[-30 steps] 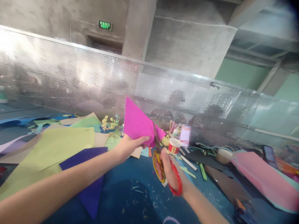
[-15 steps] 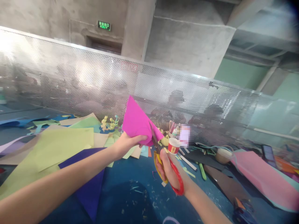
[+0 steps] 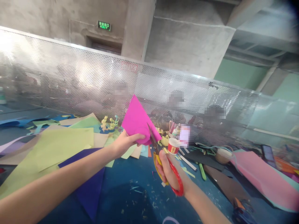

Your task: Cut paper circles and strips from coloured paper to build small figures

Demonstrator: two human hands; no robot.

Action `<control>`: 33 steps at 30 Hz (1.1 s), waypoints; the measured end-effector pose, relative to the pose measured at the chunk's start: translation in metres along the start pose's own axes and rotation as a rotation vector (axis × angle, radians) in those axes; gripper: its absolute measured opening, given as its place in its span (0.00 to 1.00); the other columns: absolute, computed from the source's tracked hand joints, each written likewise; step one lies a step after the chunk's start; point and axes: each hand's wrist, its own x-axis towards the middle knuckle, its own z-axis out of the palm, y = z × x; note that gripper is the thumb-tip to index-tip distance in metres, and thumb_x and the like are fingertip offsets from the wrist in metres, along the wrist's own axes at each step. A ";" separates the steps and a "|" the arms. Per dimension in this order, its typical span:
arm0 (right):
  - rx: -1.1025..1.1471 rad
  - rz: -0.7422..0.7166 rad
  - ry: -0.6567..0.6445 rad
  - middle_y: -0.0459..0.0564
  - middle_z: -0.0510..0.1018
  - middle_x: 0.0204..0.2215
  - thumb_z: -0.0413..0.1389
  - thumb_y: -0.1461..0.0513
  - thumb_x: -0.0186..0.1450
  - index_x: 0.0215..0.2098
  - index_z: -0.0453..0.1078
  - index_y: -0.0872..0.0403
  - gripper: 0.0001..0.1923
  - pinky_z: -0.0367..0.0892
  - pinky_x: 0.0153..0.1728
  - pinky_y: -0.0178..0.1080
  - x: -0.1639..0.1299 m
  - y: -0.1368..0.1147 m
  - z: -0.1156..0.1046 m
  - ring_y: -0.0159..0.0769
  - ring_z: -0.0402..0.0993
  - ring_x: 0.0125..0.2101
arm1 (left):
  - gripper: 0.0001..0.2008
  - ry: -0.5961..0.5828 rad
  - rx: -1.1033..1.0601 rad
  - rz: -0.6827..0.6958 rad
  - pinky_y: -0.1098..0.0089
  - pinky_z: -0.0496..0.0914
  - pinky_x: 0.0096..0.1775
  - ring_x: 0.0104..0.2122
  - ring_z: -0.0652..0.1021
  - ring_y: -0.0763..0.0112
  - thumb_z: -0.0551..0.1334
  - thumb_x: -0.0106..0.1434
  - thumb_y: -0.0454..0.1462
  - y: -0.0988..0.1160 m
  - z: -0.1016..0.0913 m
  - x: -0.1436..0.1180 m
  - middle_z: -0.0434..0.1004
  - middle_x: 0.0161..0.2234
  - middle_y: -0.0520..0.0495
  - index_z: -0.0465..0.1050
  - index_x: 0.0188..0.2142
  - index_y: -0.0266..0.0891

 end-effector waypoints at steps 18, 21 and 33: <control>-0.010 0.083 0.053 0.37 0.48 0.10 0.39 0.39 0.60 0.16 0.50 0.51 0.28 0.46 0.08 0.31 -0.002 -0.002 0.001 0.24 0.49 0.08 | 0.06 -0.044 0.030 0.001 0.72 0.62 0.27 0.23 0.65 0.77 0.62 0.54 0.34 0.003 -0.007 0.002 0.64 0.23 0.53 0.65 0.26 0.36; -0.027 0.079 0.030 0.37 0.48 0.09 0.39 0.39 0.60 0.15 0.49 0.51 0.29 0.44 0.08 0.31 -0.001 -0.001 0.001 0.24 0.47 0.08 | 0.06 -0.044 0.025 -0.007 0.72 0.61 0.27 0.23 0.65 0.77 0.62 0.54 0.34 0.003 -0.008 0.003 0.64 0.23 0.53 0.65 0.27 0.36; -0.056 0.030 -0.010 0.41 0.49 0.05 0.35 0.37 0.59 0.11 0.47 0.50 0.32 0.47 0.08 0.33 0.002 -0.002 -0.006 0.25 0.48 0.07 | 0.07 -0.010 -0.081 -0.061 0.74 0.60 0.25 0.21 0.64 0.79 0.65 0.52 0.35 -0.001 -0.013 0.010 0.67 0.21 0.52 0.70 0.23 0.33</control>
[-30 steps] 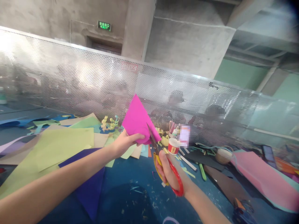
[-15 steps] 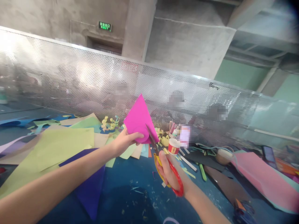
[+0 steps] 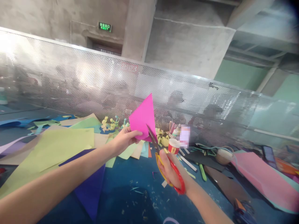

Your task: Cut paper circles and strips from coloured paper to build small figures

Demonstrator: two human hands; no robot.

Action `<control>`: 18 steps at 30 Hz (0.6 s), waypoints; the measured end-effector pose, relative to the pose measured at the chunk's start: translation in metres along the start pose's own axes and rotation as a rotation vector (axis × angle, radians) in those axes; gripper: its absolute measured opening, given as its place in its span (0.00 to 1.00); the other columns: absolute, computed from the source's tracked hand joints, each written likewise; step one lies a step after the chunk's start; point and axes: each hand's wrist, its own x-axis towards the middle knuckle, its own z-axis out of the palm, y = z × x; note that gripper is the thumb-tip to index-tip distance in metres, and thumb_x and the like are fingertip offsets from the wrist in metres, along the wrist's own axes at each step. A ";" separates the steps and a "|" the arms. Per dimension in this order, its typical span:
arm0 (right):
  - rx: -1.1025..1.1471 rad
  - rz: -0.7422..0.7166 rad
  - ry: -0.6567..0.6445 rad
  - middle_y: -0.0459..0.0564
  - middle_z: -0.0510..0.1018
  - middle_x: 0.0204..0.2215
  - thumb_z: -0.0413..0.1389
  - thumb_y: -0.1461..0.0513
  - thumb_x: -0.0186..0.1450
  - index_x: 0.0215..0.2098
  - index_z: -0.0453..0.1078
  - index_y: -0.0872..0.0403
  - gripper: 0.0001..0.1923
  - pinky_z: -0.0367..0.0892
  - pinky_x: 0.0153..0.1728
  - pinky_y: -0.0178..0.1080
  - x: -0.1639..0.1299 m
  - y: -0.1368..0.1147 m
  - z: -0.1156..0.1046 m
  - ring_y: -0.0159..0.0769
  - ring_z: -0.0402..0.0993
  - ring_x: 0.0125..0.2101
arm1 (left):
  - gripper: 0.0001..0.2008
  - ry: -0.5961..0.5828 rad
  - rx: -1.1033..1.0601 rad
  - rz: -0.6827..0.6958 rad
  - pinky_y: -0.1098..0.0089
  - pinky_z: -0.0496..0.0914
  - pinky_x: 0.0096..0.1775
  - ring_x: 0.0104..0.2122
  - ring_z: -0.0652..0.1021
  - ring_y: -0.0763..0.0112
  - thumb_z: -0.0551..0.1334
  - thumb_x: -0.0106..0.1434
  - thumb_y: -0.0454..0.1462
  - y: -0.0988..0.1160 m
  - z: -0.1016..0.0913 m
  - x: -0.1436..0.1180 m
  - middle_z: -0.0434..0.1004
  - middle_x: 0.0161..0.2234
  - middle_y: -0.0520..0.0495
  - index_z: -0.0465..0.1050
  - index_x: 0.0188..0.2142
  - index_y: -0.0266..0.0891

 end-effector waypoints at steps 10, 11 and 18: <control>0.237 0.018 0.003 0.50 0.74 0.19 0.34 0.38 0.60 0.16 0.54 0.52 0.31 0.69 0.29 0.37 -0.004 -0.005 0.017 0.35 0.74 0.24 | 0.11 0.074 0.061 -0.014 0.72 0.65 0.31 0.23 0.69 0.78 0.65 0.54 0.41 -0.009 0.009 -0.002 0.71 0.25 0.50 0.71 0.29 0.33; 0.255 0.027 -0.007 0.51 0.75 0.22 0.35 0.38 0.59 0.17 0.55 0.53 0.31 0.69 0.33 0.38 -0.004 -0.006 0.018 0.36 0.75 0.27 | 0.12 0.074 0.111 -0.007 0.72 0.65 0.30 0.23 0.68 0.78 0.65 0.54 0.41 -0.010 0.010 -0.003 0.69 0.23 0.51 0.70 0.27 0.33; 0.274 0.017 0.017 0.54 0.76 0.28 0.36 0.36 0.58 0.20 0.59 0.52 0.31 0.68 0.41 0.43 0.000 0.000 0.018 0.41 0.74 0.34 | 0.14 0.046 0.373 0.026 0.72 0.65 0.30 0.23 0.69 0.75 0.61 0.56 0.45 -0.011 0.013 -0.007 0.68 0.21 0.52 0.67 0.25 0.35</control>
